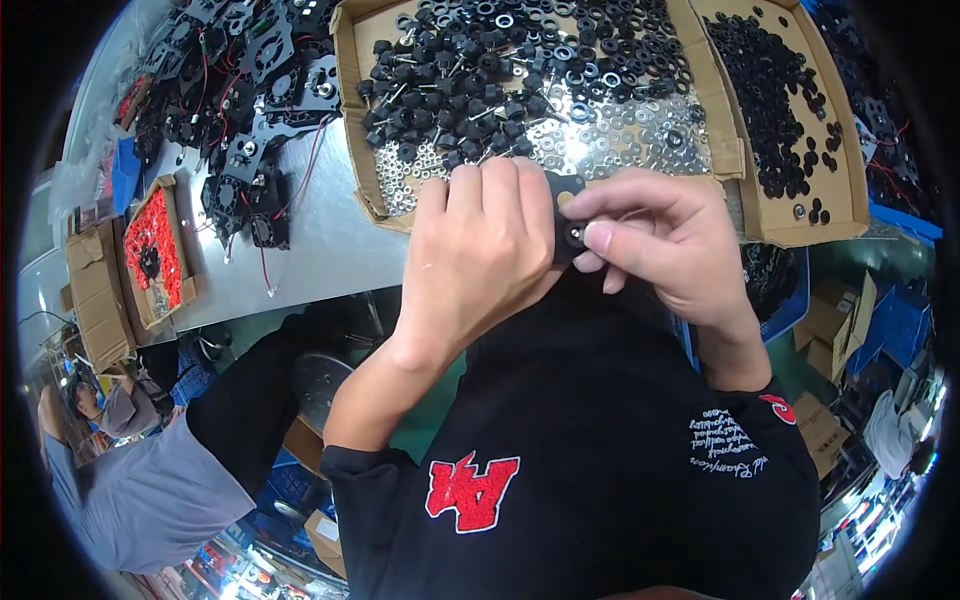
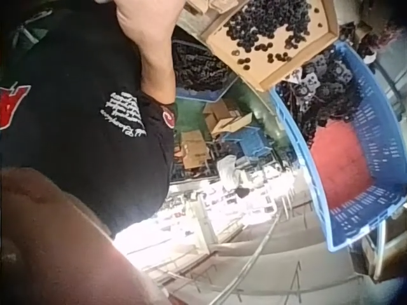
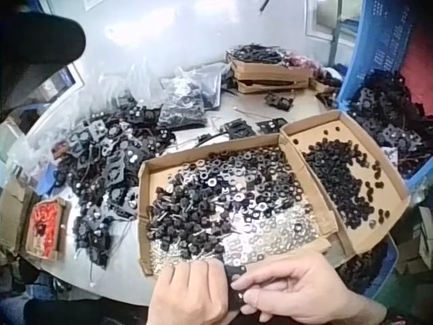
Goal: Assemble small cooling fans and electronic components at a workbench.
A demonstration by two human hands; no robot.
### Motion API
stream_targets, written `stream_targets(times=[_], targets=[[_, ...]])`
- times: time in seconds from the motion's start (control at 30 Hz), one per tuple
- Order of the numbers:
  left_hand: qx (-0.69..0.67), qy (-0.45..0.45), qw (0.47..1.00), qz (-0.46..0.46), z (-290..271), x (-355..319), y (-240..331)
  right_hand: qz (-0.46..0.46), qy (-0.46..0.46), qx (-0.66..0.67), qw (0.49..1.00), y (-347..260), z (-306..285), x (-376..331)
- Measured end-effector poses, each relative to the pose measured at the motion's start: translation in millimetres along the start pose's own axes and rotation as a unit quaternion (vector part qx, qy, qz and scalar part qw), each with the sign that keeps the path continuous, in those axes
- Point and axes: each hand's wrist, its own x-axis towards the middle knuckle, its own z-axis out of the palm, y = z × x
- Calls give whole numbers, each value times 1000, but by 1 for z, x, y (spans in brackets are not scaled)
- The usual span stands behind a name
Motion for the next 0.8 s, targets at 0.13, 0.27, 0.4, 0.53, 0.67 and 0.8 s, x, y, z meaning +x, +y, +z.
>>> stream_targets(times=[0.13,0.27,0.4,0.53,0.67,0.8], targets=[[-1,-17,1000,1,-3,4,-2,-30,36,-38,998,3,4,1],[15,-44,999,12,-1,3,-3,-138,16,-139,980,2,9,-8],[-52,-44,998,6,-3,2,-4,-175,37,7,984,-3,0,-6],[-93,-38,995,-7,-4,0,-6,-127,36,63,989,-3,-11,-8],[-103,-50,992,-46,-5,-2,-7,-176,14,-45,983,-1,-12,-5],[-101,-47,993,-43,-3,-3,-9,-290,25,-256,922,-3,-2,-1]])
